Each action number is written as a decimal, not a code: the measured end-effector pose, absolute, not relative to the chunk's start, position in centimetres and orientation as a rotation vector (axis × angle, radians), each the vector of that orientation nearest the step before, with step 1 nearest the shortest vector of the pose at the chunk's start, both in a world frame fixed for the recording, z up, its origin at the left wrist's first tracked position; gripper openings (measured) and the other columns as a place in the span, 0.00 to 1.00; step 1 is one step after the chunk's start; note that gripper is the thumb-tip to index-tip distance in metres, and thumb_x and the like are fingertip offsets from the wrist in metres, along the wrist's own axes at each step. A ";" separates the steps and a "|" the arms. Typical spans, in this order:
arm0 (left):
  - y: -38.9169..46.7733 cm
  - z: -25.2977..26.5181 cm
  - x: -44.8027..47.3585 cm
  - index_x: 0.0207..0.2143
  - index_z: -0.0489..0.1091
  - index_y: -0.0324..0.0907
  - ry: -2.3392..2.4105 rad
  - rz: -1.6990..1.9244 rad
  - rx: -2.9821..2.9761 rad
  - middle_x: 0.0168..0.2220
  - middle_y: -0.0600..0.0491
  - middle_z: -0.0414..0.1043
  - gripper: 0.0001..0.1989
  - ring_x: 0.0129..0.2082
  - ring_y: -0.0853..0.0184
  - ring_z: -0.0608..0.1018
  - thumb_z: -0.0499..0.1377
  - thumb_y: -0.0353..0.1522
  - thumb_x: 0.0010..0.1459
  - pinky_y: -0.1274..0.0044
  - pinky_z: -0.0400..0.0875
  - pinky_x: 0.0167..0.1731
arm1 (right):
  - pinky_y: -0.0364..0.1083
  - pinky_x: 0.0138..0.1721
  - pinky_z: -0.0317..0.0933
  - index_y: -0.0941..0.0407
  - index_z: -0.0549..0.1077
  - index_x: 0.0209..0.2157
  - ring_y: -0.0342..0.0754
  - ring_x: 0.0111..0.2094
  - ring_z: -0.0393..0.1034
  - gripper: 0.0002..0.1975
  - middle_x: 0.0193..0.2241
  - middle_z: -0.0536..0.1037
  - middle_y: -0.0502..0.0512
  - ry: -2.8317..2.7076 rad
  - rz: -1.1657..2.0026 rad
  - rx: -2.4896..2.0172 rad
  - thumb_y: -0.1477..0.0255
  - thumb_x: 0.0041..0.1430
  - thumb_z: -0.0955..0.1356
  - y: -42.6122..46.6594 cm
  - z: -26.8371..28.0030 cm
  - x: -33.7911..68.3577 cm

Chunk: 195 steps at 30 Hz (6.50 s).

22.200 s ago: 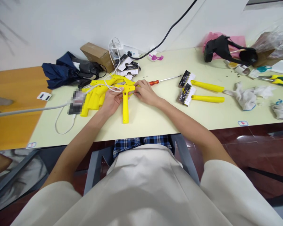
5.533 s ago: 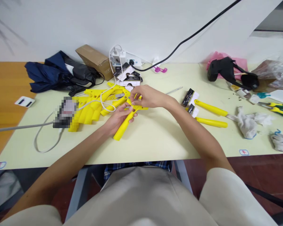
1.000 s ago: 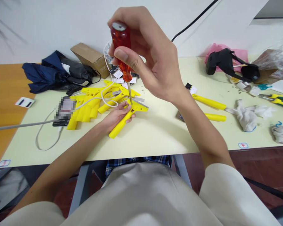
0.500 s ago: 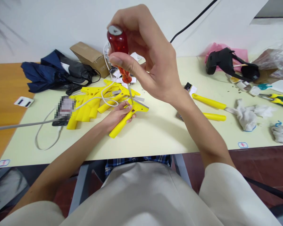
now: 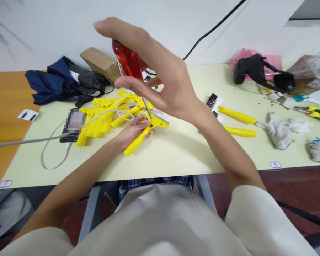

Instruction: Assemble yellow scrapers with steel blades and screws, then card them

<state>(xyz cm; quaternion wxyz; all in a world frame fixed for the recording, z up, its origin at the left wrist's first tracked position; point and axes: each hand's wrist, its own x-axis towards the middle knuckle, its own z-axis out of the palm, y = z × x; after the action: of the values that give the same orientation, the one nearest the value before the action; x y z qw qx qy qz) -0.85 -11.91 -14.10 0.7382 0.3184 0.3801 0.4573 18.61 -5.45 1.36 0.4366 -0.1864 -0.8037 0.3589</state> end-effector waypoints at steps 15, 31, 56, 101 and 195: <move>-11.9 -14.1 -1.0 0.42 0.65 0.44 0.797 1.017 0.678 0.39 0.51 0.77 0.21 0.32 0.68 0.81 0.76 0.37 0.63 0.81 0.68 0.24 | 0.48 0.35 0.78 0.48 0.72 0.61 0.53 0.45 0.76 0.38 0.62 0.75 0.57 -1.843 0.446 -0.337 0.46 0.57 0.81 -2.6 -2.0 17.6; -11.8 -14.6 -1.0 0.44 0.63 0.46 0.809 1.027 0.701 0.40 0.52 0.77 0.22 0.33 0.67 0.82 0.76 0.38 0.64 0.80 0.69 0.25 | 0.54 0.46 0.85 0.44 0.80 0.63 0.59 0.49 0.81 0.29 0.63 0.79 0.55 -2.036 0.600 -0.371 0.54 0.62 0.80 -3.4 0.5 19.2; -11.6 -15.0 -0.8 0.42 0.66 0.44 0.787 1.115 0.679 0.39 0.52 0.76 0.22 0.32 0.69 0.81 0.78 0.35 0.60 0.80 0.65 0.23 | 0.51 0.51 0.84 0.39 0.79 0.65 0.52 0.46 0.84 0.29 0.64 0.78 0.48 -2.077 0.542 -0.269 0.64 0.65 0.82 -3.3 0.9 20.1; -11.5 -14.4 -0.9 0.39 0.64 0.43 0.791 1.156 0.555 0.40 0.54 0.75 0.23 0.32 0.73 0.77 0.78 0.29 0.57 0.82 0.63 0.24 | 0.54 0.58 0.81 0.43 0.69 0.73 0.56 0.54 0.82 0.33 0.54 0.82 0.54 -2.182 0.781 -0.197 0.64 0.71 0.76 -3.4 0.9 20.0; -11.6 -15.1 -0.9 0.46 0.66 0.45 0.803 1.170 0.625 0.46 0.52 0.79 0.25 0.33 0.72 0.79 0.78 0.30 0.57 0.81 0.66 0.24 | 0.56 0.57 0.80 0.43 0.70 0.65 0.56 0.52 0.83 0.24 0.48 0.84 0.52 -2.285 0.874 -0.335 0.65 0.72 0.75 -4.1 1.8 20.5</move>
<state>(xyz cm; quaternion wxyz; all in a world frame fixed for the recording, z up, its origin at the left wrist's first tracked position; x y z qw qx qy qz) -0.85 -11.55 -15.06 0.7141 0.2821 0.3627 0.5282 20.46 -4.11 1.84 0.3296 -0.1281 -0.8736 0.3342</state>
